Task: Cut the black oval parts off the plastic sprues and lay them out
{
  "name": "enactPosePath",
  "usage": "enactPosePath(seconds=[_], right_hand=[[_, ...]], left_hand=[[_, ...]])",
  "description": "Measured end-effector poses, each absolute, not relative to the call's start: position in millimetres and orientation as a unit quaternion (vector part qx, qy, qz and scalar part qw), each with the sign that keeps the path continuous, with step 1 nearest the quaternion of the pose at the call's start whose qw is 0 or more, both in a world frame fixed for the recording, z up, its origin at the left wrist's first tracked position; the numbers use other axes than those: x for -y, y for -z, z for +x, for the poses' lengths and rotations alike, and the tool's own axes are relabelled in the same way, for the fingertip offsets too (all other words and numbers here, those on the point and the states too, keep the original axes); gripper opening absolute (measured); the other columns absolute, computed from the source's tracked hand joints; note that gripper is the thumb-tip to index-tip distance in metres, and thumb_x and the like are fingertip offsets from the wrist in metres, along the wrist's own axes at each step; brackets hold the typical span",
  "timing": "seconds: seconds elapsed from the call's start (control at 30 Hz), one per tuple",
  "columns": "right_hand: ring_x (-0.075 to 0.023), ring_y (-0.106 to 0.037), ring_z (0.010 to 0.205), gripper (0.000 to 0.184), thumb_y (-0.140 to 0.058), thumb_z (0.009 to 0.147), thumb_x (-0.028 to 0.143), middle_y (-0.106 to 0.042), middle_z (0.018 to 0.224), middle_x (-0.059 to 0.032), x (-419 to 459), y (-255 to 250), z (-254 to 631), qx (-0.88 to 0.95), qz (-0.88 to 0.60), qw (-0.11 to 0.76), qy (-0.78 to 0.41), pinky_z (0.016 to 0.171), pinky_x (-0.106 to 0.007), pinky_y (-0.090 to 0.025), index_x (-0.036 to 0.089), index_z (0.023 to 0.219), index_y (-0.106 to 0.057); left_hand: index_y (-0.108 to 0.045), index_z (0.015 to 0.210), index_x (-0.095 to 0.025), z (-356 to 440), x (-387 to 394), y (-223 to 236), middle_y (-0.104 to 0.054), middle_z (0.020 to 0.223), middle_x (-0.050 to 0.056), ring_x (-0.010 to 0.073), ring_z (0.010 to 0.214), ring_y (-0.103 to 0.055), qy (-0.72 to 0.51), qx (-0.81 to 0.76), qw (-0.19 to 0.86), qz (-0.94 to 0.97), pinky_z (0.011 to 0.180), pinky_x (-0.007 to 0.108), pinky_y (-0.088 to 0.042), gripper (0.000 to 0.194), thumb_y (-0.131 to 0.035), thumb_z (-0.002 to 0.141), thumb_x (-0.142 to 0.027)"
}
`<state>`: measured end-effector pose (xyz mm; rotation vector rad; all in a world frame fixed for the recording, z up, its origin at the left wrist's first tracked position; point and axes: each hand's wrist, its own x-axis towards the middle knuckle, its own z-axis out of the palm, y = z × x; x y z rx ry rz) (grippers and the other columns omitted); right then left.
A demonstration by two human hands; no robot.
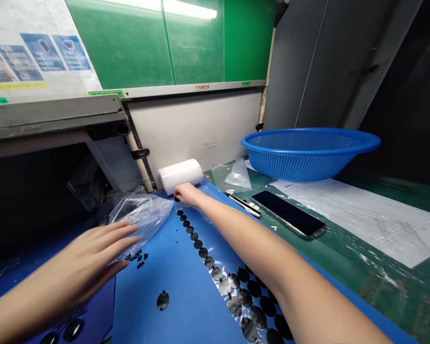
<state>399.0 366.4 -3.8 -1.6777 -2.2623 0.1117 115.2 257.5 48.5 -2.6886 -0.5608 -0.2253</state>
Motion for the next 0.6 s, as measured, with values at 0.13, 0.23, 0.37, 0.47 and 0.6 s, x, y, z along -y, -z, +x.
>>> enactPosePath(seconds=[0.13, 0.23, 0.37, 0.47, 0.6], right_hand=[[-0.0181, -0.056, 0.087, 0.021, -0.049, 0.085, 0.027, -0.056, 0.104, -0.0054, -371.4, 3.0, 397.5, 0.812, -0.572, 0.115, -0.019, 0.074, -0.038, -0.047, 0.015, 0.102, -0.054], [-0.018, -0.056, 0.087, 0.021, -0.049, 0.085, 0.027, -0.056, 0.103, -0.0053, -371.5, 2.3, 394.9, 0.827, -0.557, 0.08, -0.01, 0.074, -0.038, -0.047, 0.015, 0.102, -0.054], [-0.0172, -0.057, 0.086, 0.02, -0.049, 0.086, 0.027, -0.057, 0.102, -0.0051, -369.7, -0.7, 389.5, 0.844, -0.535, 0.033, -0.006, 0.074, -0.037, -0.048, 0.015, 0.101, -0.055], [-0.0168, -0.057, 0.085, 0.019, -0.049, 0.086, 0.027, -0.057, 0.101, -0.0049, -367.9, -4.0, 386.2, 0.852, -0.523, 0.004, -0.003, 0.073, -0.036, -0.048, 0.015, 0.099, -0.055], [-0.0165, -0.057, 0.084, 0.019, -0.049, 0.086, 0.027, -0.058, 0.1, -0.0047, -365.9, -6.7, 382.2, 0.857, -0.515, -0.026, 0.007, 0.073, -0.036, -0.048, 0.015, 0.099, -0.056]], left_hand=[[-0.052, 0.113, -0.024, 189.4, -320.8, -24.7, -0.045, 0.129, 0.004, 0.0274, 0.123, -0.03, 0.031, 0.176, 0.221, -0.959, 0.1, 0.052, -0.021, 0.033, -0.038, 0.085, -0.038], [-0.053, 0.11, -0.02, 197.4, -353.1, -6.0, -0.046, 0.128, 0.008, 0.03, 0.123, -0.028, 0.022, 0.201, 0.237, -0.95, 0.099, 0.058, -0.014, 0.036, -0.047, 0.081, -0.04], [-0.059, 0.098, -0.016, 167.7, -373.8, -1.6, -0.049, 0.123, 0.008, 0.0279, 0.122, -0.03, 0.002, 0.224, 0.255, -0.941, 0.099, 0.057, -0.012, 0.024, -0.055, 0.079, -0.029], [-0.06, 0.092, -0.015, 148.1, -380.6, -1.7, -0.051, 0.12, 0.007, 0.0274, 0.12, -0.033, -0.009, 0.249, 0.263, -0.932, 0.098, 0.056, -0.017, 0.016, -0.053, 0.08, -0.023], [-0.059, 0.094, -0.015, 138.6, -382.4, 1.2, -0.051, 0.12, 0.007, 0.027, 0.119, -0.034, -0.017, 0.268, 0.265, -0.926, 0.097, 0.056, -0.02, 0.017, -0.05, 0.082, -0.023]])
